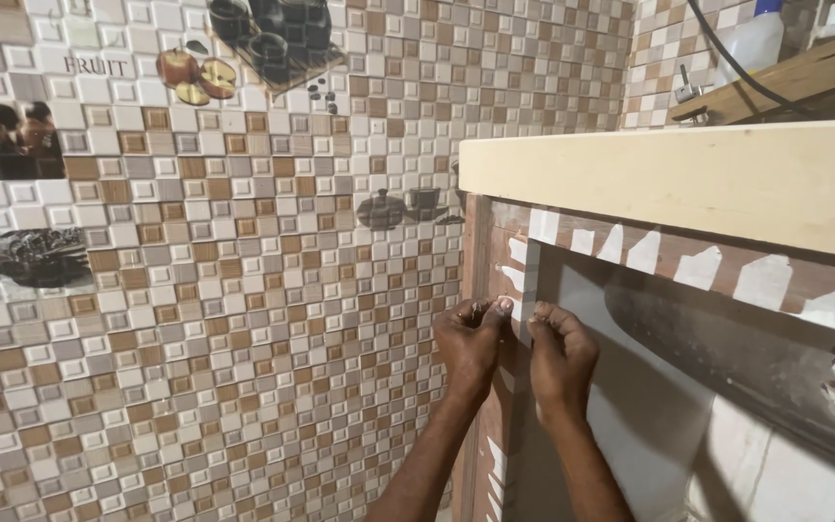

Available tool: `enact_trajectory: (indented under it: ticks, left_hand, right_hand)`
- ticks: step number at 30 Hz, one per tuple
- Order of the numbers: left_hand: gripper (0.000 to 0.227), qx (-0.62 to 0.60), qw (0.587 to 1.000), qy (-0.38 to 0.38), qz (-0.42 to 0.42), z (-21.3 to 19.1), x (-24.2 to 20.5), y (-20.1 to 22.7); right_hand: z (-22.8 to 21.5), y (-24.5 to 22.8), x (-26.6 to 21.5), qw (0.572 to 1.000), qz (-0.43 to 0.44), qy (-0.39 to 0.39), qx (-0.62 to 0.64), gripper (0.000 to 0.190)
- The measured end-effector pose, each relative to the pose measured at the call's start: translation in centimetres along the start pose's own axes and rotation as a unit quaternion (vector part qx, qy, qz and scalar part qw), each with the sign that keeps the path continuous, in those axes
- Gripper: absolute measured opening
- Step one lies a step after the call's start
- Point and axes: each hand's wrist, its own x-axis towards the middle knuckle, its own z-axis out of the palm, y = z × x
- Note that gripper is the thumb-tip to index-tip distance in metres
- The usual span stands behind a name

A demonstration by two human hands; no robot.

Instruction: The person peels pieces of tape from a roll and applies them one by one along the edge of a wooden frame.

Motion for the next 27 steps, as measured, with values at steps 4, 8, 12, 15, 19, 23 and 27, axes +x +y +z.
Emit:
enact_trajectory:
  ticks: [4, 8, 12, 15, 19, 23, 27]
  left_hand:
    - [0.008, 0.001, 1.000, -0.004, 0.017, -0.2, 0.2, -0.7]
    - [0.011, -0.031, 0.999, -0.006, 0.036, -0.2, 0.0, -1.1]
    - [0.023, -0.064, 0.997, 0.017, 0.031, -0.5, 0.2, -0.9]
    - [0.028, -0.004, 0.998, 0.054, 0.031, -0.3, 0.8, -2.0]
    - [0.047, 0.156, 0.941, 0.115, 0.277, -0.4, 2.5, -6.6]
    - [0.098, 0.238, 0.957, 0.073, 0.149, -0.9, 1.8, -3.3]
    - [0.087, 0.027, 0.998, -0.046, 0.024, -0.8, 4.2, -7.0]
  right_hand:
    - [0.3, -1.4, 0.3, 0.998, 0.039, -0.025, 0.031, 0.017]
    - [0.0, -2.4, 0.4, 0.993, -0.034, -0.067, -0.089, 0.012]
    - [-0.6, -2.3, 0.7, 0.970, -0.075, -0.101, -0.207, 0.008]
    - [-1.4, 0.3, 1.3, 0.969, -0.073, -0.127, -0.199, 0.012]
    - [-1.5, 1.2, -0.1, 0.987, -0.066, -0.136, -0.058, 0.033]
    - [-1.2, 2.9, -1.0, 0.987, -0.082, -0.126, 0.050, 0.055]
    - [-2.0, 4.4, -0.2, 0.984, -0.122, -0.127, 0.000, 0.054]
